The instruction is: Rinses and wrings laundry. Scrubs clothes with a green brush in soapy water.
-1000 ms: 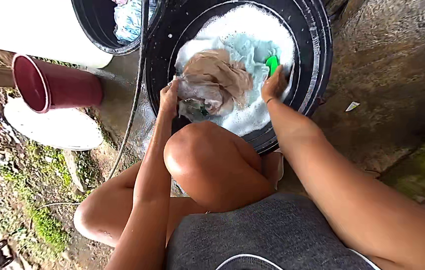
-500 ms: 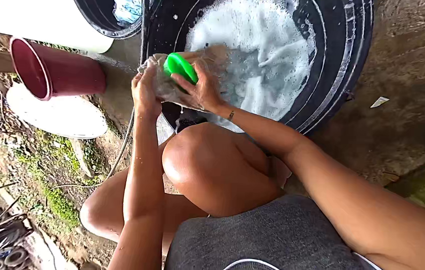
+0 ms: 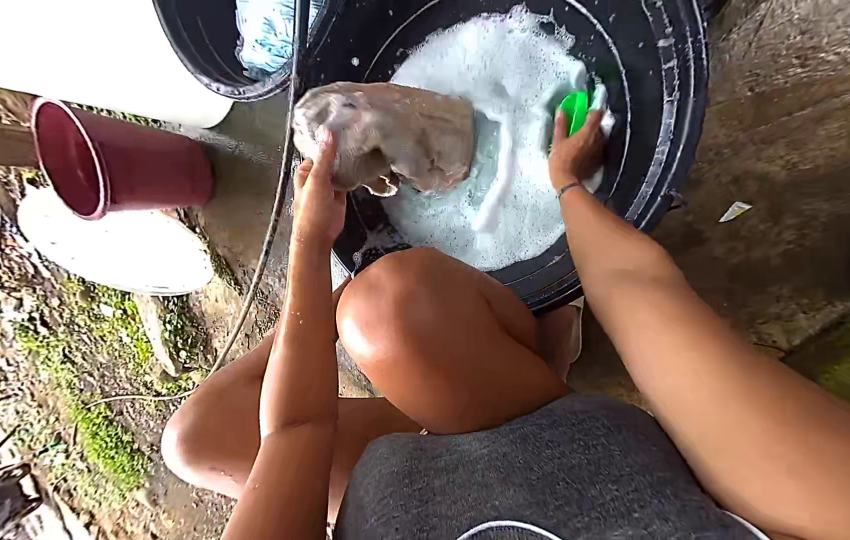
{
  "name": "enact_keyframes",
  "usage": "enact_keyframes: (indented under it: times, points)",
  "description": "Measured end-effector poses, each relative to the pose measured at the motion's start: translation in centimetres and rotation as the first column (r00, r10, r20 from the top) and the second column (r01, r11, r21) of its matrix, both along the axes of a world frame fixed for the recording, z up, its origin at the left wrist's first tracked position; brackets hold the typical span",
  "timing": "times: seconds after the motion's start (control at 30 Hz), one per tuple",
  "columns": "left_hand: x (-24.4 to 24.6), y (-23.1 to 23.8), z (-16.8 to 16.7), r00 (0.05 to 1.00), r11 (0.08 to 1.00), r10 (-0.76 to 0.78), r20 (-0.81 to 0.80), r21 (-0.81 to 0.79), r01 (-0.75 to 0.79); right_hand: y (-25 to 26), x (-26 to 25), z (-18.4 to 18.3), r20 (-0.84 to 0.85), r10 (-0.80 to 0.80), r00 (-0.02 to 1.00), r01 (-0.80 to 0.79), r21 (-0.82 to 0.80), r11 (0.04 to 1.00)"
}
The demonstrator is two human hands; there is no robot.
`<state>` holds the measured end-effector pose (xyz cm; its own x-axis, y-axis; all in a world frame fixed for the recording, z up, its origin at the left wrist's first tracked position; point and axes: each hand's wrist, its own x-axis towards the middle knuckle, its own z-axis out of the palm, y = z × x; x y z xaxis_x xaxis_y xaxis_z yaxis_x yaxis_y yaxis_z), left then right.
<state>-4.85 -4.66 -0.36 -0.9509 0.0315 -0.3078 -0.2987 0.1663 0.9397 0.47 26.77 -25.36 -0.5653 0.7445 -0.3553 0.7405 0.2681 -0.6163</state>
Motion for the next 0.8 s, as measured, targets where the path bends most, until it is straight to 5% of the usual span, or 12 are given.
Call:
enact_keyframes:
  times: [0.07,0.17,0.3,0.4,0.47,0.53,0.63,0.73,0.8]
  points:
    - [0.7,-1.2,-3.4,1.000,0.987,0.008,0.025,-0.160,-0.004,-3.1,2.0,-0.2,0.049,0.125,0.991,-0.125,-0.008,0.992]
    - [4.3,-1.6,-5.4,0.985,0.966,0.161,0.068,-0.216,-0.143,-8.8,3.0,1.4,-0.014,0.393,0.919,-0.381,-0.287,0.879]
    - [6.9,1.4,-1.7,0.926,0.939,0.313,0.211,-0.219,-0.267,-17.5,1.2,11.2,-0.486,0.262,0.834,-0.459,-0.349,0.817]
    - [6.3,-0.3,-2.2,0.946,0.952,0.304,0.113,-0.078,-0.297,-22.4,1.1,18.2,-0.797,0.206,0.567,-0.675,-0.308,0.671]
    - [5.4,-1.4,-0.9,0.946,0.949,0.315,0.075,-0.049,-0.312,-23.2,0.1,15.8,-0.736,0.365,0.570,-0.714,-0.224,0.663]
    - [4.6,-0.9,1.0,0.933,0.936,0.353,0.067,-0.026,-0.352,-22.2,-1.8,7.8,-0.462,0.525,0.715,-0.669,-0.233,0.706]
    - [4.3,-1.5,1.6,0.914,0.914,0.406,0.014,0.002,-0.407,-19.3,-2.2,0.1,-0.185,0.515,0.837,-0.546,-0.357,0.758]
    - [3.9,-2.6,0.6,0.921,0.921,0.390,0.015,-0.008,-0.390,-19.8,-1.2,7.6,-0.415,0.281,0.866,-0.461,-0.439,0.771]
    - [4.2,-1.7,0.3,0.916,0.916,0.399,0.029,-0.044,-0.398,-21.4,0.1,16.5,-0.696,0.091,0.713,-0.550,-0.473,0.688]
